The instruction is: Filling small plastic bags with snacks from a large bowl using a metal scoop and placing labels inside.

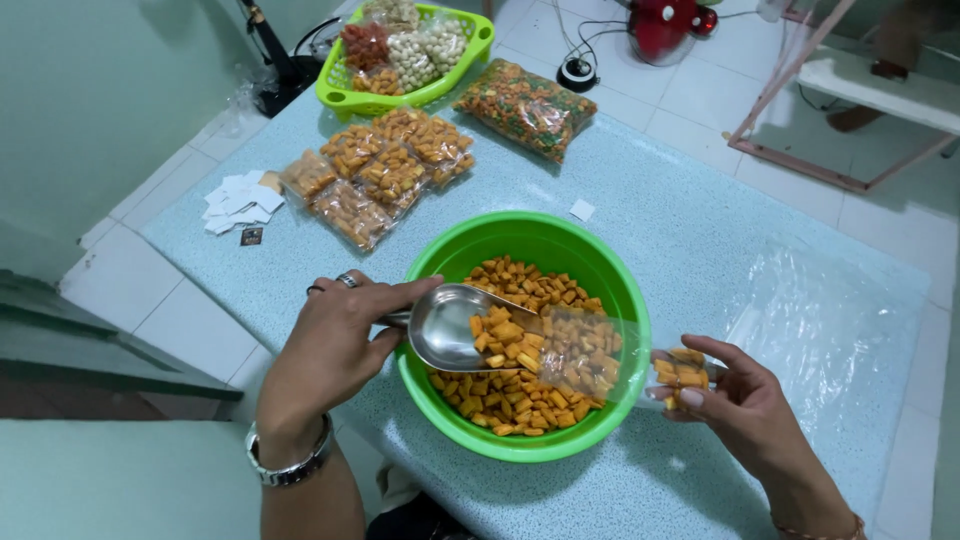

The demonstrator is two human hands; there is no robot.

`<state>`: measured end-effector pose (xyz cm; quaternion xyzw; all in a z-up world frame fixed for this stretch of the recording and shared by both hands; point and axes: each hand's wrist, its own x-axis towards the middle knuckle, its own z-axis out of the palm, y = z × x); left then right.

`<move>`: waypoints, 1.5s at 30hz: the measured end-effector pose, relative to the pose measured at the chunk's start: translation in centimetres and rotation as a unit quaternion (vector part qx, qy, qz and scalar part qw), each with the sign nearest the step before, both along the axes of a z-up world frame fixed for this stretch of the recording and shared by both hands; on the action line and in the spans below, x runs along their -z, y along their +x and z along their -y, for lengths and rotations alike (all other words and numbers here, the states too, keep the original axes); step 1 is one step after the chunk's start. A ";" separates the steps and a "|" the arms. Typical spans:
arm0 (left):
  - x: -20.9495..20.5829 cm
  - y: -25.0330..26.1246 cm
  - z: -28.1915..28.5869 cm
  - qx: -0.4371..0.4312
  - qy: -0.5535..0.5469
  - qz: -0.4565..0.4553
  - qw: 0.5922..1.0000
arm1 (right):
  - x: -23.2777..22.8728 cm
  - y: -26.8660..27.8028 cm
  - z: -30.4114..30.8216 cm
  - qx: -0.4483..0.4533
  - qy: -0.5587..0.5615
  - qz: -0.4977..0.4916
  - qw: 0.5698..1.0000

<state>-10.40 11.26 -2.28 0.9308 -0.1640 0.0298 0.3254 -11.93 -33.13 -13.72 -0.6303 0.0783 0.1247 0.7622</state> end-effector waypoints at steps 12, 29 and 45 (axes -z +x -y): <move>-0.7 2.0 1.4 0.003 0.157 -0.006 0.988 | 1.3 0.0 0.2 0.010 -0.004 -0.025 1.000; 1.6 1.8 0.2 0.038 0.050 0.109 0.992 | 1.3 -0.1 0.5 -0.035 0.018 0.026 0.999; 0.8 3.5 3.8 0.043 0.136 0.109 0.984 | 1.6 -0.4 0.3 -0.047 0.041 0.036 0.997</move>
